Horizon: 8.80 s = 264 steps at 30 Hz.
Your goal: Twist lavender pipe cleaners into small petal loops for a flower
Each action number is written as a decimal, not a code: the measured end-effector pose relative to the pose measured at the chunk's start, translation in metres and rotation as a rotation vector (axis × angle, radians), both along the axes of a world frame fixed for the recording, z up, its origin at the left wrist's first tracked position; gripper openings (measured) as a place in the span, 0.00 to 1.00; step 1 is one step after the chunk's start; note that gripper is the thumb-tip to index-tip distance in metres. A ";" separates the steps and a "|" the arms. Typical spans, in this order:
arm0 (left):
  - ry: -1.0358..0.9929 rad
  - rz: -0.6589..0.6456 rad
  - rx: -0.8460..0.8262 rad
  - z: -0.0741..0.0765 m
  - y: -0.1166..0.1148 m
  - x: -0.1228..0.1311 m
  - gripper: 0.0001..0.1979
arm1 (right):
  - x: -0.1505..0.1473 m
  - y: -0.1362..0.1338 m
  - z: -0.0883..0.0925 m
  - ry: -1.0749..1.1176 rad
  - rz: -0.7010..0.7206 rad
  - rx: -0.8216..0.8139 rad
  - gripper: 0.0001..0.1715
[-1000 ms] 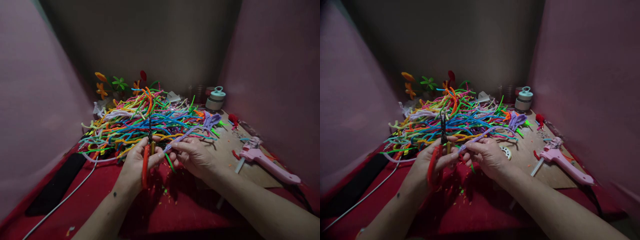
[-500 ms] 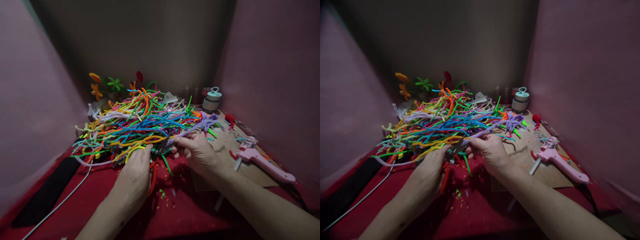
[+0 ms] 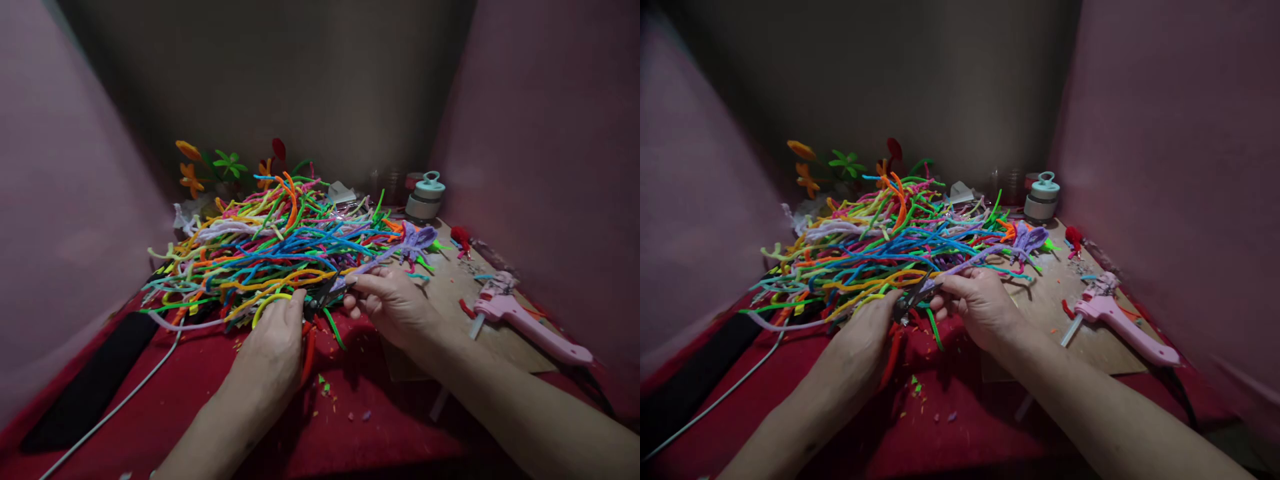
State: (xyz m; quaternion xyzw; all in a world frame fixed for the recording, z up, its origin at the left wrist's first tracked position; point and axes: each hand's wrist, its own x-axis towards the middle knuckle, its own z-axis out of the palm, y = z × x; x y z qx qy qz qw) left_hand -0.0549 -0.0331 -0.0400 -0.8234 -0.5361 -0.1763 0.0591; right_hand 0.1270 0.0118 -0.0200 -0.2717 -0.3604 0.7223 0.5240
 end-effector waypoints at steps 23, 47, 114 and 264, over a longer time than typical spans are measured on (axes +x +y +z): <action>-0.045 -0.054 0.006 -0.009 0.000 -0.001 0.22 | 0.001 0.001 -0.002 0.031 0.066 -0.041 0.04; -0.019 -0.045 0.016 0.002 -0.004 -0.006 0.22 | 0.001 -0.001 0.001 -0.068 0.029 0.016 0.08; -1.328 0.043 -0.442 0.043 -0.007 0.025 0.21 | -0.005 -0.012 0.001 -0.035 0.065 0.030 0.05; -0.019 0.126 -0.040 -0.002 -0.010 0.013 0.22 | -0.002 -0.005 0.003 -0.027 -0.029 0.025 0.06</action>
